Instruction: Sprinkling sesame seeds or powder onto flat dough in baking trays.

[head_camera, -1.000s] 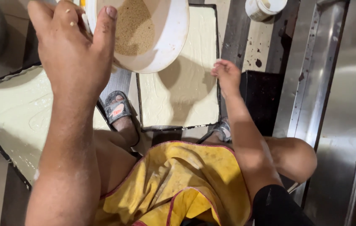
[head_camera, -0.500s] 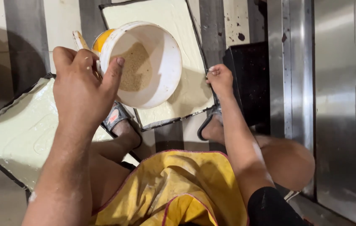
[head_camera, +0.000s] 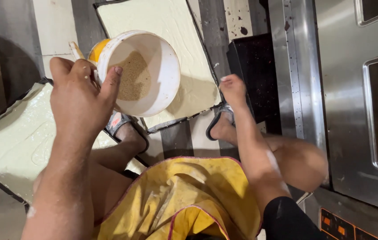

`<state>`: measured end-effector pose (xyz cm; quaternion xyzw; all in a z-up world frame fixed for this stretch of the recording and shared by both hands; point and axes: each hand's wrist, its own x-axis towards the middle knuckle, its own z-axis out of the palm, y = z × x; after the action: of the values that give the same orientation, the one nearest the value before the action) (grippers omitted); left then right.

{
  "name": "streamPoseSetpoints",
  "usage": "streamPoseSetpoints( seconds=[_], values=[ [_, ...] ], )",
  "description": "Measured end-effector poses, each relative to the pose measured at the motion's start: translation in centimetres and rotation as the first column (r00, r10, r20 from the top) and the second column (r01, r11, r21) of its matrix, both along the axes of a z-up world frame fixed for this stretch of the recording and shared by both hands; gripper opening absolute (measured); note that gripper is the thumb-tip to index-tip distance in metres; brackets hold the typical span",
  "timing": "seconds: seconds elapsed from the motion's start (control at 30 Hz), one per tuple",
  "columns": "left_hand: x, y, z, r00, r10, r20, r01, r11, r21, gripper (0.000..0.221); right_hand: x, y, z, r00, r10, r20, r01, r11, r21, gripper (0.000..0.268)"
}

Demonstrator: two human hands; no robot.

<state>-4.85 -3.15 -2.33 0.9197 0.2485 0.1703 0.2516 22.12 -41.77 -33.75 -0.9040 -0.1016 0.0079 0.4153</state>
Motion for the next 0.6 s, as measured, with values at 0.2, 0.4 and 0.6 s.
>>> streamPoseSetpoints(
  seconds=[0.2, 0.4, 0.6],
  values=[
    [0.0, -0.4, -0.7, 0.998, -0.014, -0.053, 0.016, 1.0, 0.027, 0.053, -1.0, 3.6, 7.5, 0.974, 0.188, -0.127, -0.152, 0.956, 0.249, 0.032],
    [1.3, -1.8, -0.8, 0.978, -0.069, -0.195, 0.074, 0.997, 0.021, 0.055, -9.1, 13.1, 21.4, 0.835, 0.529, -0.152, -0.413, 0.785, 0.461, 0.022],
    [2.0, -4.9, -2.0, 0.957, -0.168, -0.237, 0.175, 0.984, 0.01, 0.057, -15.2, 19.0, 19.1, 0.617, 0.632, -0.469, -0.786, 0.464, -0.408, 0.018]
  ],
)
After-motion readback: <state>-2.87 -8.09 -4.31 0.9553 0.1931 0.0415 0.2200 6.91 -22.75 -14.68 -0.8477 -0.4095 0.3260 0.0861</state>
